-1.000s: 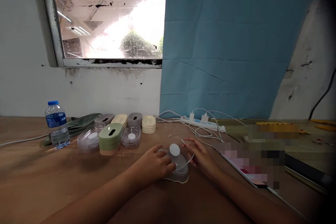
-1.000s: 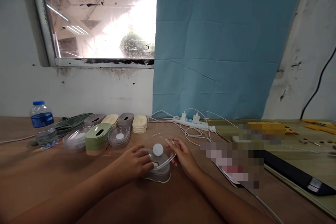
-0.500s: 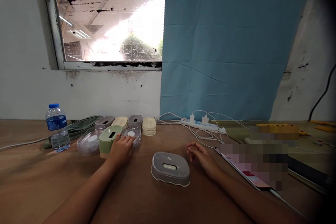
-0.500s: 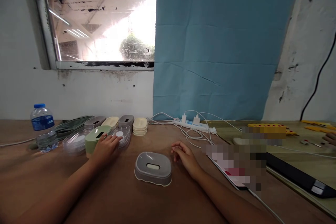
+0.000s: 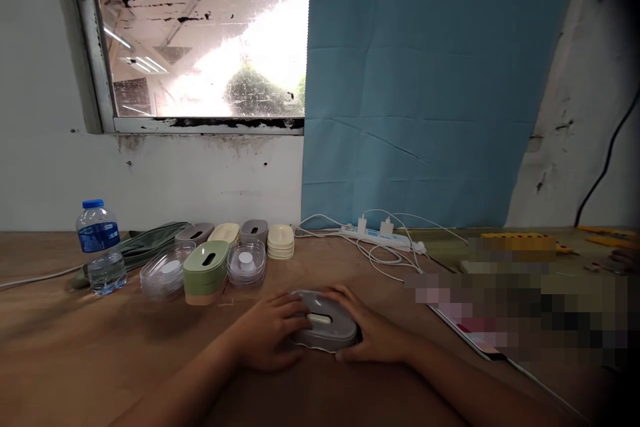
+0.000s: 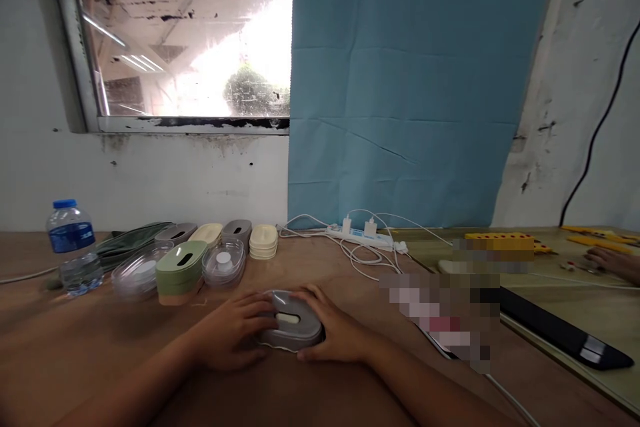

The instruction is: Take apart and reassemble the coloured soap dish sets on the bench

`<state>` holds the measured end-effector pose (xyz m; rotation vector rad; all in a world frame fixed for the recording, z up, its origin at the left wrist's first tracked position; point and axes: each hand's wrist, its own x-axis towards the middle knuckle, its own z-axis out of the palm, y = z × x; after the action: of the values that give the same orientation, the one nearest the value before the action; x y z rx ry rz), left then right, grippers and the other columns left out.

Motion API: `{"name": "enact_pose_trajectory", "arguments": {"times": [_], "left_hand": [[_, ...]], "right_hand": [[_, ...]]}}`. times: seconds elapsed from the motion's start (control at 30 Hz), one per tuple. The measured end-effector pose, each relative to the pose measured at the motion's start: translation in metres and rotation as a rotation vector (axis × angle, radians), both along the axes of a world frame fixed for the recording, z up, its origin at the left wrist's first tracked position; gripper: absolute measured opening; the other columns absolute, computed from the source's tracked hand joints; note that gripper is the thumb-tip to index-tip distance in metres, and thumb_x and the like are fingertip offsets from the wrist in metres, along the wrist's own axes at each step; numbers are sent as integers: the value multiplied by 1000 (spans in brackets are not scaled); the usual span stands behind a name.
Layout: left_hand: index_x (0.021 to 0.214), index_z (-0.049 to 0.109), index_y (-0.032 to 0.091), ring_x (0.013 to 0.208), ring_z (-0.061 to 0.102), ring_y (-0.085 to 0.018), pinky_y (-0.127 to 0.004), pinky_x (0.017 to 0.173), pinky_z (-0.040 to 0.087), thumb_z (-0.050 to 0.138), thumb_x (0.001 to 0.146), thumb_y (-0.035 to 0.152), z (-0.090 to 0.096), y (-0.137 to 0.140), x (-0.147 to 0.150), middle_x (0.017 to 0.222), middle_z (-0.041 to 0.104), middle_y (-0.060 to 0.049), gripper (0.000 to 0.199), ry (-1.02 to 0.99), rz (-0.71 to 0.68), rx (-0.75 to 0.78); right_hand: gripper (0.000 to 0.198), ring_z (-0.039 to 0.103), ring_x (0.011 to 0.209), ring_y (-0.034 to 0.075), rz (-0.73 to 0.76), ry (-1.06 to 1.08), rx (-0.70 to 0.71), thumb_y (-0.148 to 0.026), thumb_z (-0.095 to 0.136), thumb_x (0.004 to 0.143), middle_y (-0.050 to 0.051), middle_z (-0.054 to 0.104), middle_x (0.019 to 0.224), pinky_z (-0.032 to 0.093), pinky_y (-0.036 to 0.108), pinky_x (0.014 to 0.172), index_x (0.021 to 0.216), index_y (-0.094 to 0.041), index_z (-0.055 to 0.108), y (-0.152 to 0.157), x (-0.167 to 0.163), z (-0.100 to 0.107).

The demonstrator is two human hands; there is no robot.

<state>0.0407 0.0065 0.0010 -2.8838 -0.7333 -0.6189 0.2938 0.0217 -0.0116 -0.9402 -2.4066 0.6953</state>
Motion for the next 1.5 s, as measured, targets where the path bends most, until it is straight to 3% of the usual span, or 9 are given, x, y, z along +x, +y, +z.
{"name": "enact_pose_trajectory", "arguments": {"times": [0.37, 0.5, 0.67, 0.83, 0.93, 1.07, 1.27, 1.4, 1.5], "left_hand": [[88, 65, 18, 73, 59, -13, -22, 65, 46, 58, 74, 36, -16, 4, 9, 82, 66, -2, 24, -415, 118, -319], [90, 64, 18, 82, 60, -15, -25, 74, 47, 56, 75, 36, -13, 3, 11, 87, 67, -4, 25, -574, 169, -345], [92, 60, 21, 100, 54, -18, -34, 94, 37, 52, 79, 29, -15, 8, 9, 96, 64, -3, 18, -568, 123, -291], [110, 44, 18, 105, 47, -21, -40, 92, 37, 47, 78, 23, -17, -4, 19, 109, 53, -9, 32, -662, 341, -118], [117, 40, 21, 104, 46, -21, -39, 91, 37, 47, 79, 27, -13, -23, 31, 114, 52, -7, 40, -386, 244, -182], [123, 38, 32, 110, 42, -20, -38, 95, 32, 39, 84, 21, -9, -32, 38, 118, 53, 2, 40, -57, 76, -216], [122, 40, 32, 116, 37, -19, -40, 101, 21, 36, 81, 9, -9, -2, 14, 112, 55, 1, 47, 55, 102, -101], [117, 47, 24, 99, 46, -20, -39, 91, 31, 35, 79, 7, -8, 6, 6, 100, 56, -5, 44, -66, 345, -45], [110, 51, 22, 95, 46, -20, -37, 86, 34, 39, 80, 15, -7, -4, 13, 100, 54, -6, 34, -134, 326, -101]], "right_hand": [[87, 38, 116, 27, -40, 119, -4, -34, 73, 54, 10, 39, 128, 32, 39, 97, 129, -22, 29, 0, 0, -3], [91, 37, 118, 27, 1, 153, 29, -34, 74, 53, 12, 36, 131, 34, 39, 96, 130, -21, 26, 3, 3, -1], [42, 42, 115, 25, 69, 119, 209, -32, 64, 68, 10, 46, 125, 33, 40, 95, 108, -22, 54, 11, 11, 4], [40, 52, 104, 24, -136, 258, 245, -34, 71, 60, 9, 58, 110, 38, 39, 91, 97, -21, 61, 31, 16, -9], [41, 53, 102, 26, -391, 466, 172, -34, 73, 56, 9, 60, 107, 41, 39, 88, 92, -18, 62, 44, 18, -17], [41, 61, 82, 24, -677, 754, -126, -35, 74, 53, 5, 67, 87, 48, 35, 75, 88, -17, 62, 52, 24, -20], [37, 62, 81, 20, -609, 956, -325, -32, 72, 57, 3, 67, 89, 50, 30, 73, 90, -18, 63, 54, 31, -21], [35, 62, 83, 20, -591, 997, -332, -29, 73, 56, 3, 67, 91, 49, 31, 77, 88, -18, 63, 56, 31, -24], [34, 62, 85, 20, -578, 1004, -335, -27, 73, 56, 2, 67, 92, 48, 31, 78, 87, -19, 63, 55, 28, -23]]}}
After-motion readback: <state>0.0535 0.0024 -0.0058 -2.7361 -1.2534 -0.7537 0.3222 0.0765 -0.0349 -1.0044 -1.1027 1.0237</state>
